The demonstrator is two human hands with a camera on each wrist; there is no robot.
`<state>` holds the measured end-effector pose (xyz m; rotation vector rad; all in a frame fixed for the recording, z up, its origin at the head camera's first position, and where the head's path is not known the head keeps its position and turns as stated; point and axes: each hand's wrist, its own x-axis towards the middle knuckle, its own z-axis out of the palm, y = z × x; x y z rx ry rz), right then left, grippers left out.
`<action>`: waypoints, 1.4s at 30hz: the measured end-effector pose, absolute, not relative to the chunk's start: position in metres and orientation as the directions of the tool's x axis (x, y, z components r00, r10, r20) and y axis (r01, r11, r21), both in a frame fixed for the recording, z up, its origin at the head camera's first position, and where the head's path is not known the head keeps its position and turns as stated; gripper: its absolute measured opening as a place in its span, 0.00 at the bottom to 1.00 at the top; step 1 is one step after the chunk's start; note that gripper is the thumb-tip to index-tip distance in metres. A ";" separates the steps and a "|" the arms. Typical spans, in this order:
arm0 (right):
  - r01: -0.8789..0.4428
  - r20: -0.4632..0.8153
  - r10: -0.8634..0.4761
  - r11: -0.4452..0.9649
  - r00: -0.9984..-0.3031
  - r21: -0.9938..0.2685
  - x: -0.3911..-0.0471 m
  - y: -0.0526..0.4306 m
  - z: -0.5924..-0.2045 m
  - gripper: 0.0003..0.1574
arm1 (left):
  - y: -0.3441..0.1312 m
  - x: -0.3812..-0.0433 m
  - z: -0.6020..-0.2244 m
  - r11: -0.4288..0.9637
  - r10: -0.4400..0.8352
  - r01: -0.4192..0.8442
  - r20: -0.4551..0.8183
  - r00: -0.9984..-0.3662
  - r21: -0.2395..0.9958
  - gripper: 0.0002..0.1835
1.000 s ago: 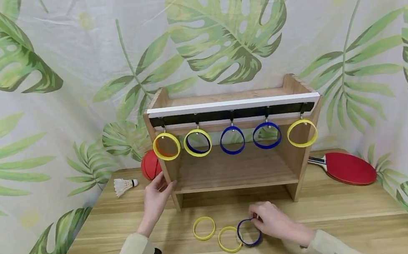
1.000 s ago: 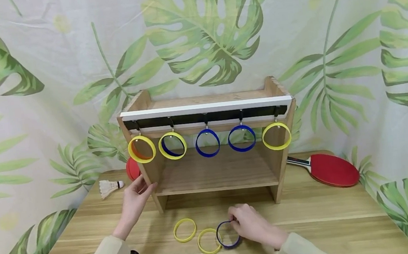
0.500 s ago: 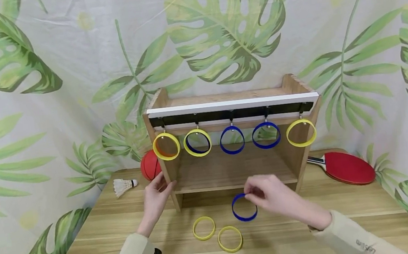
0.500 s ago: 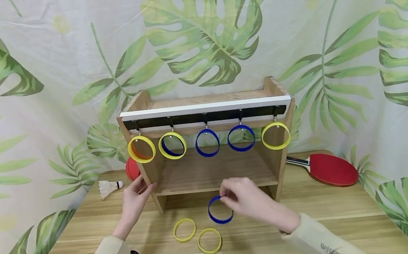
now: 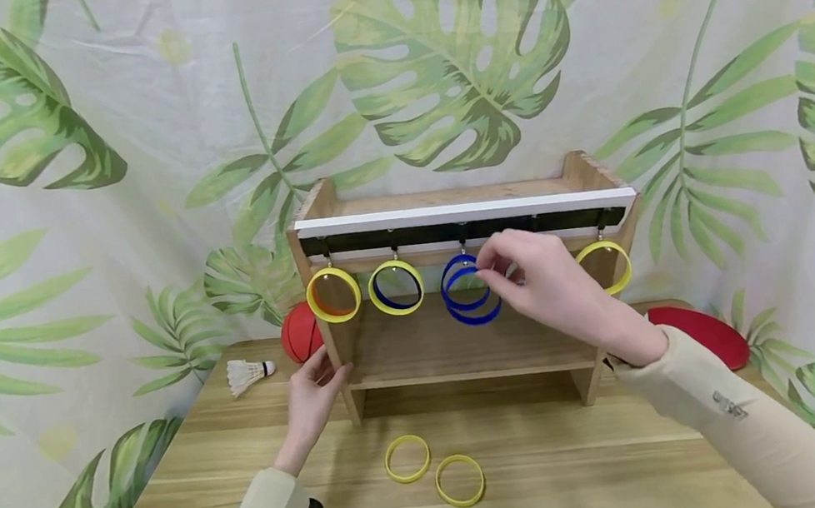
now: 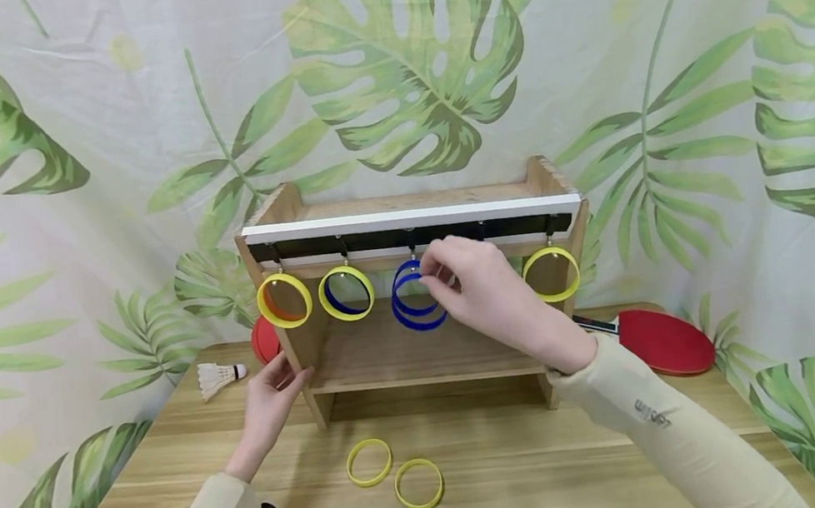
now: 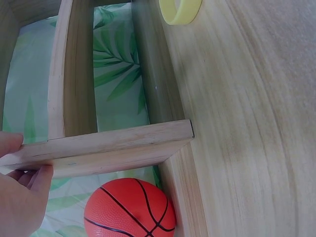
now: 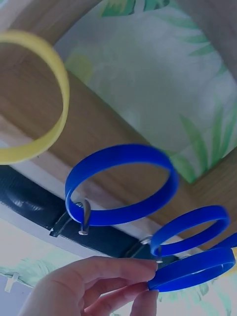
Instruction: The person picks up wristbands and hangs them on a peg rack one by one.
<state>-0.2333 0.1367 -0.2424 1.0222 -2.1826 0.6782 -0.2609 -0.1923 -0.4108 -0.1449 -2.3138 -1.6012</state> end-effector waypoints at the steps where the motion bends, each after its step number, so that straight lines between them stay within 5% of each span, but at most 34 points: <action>1: -0.797 0.719 -0.475 0.576 -0.508 -0.182 -0.235 0.136 -0.239 0.04 | -0.192 -0.261 -0.411 0.365 -0.098 0.263 0.318 -0.943 0.893 0.24; 15: -0.713 0.699 -0.417 0.675 -0.581 -0.190 -0.249 0.129 -0.245 0.04 | -0.190 -0.258 -0.415 0.372 -0.096 0.254 0.309 -0.946 0.893 0.24; 27: -0.773 0.753 -0.442 0.620 -0.486 -0.135 -0.219 0.132 -0.258 0.06 | -0.190 -0.259 -0.415 0.375 -0.099 0.261 0.318 -0.943 0.889 0.24; 32: -0.812 0.708 -0.505 0.559 -0.494 -0.168 -0.210 0.127 -0.305 0.08 | -0.191 -0.260 -0.413 0.380 -0.110 0.266 0.329 -0.938 0.886 0.23; 42: -0.718 0.398 -0.597 0.571 -0.696 -0.399 -0.208 0.113 -0.443 0.06 | -0.193 -0.262 -0.413 0.383 -0.107 0.273 0.336 -0.936 0.883 0.23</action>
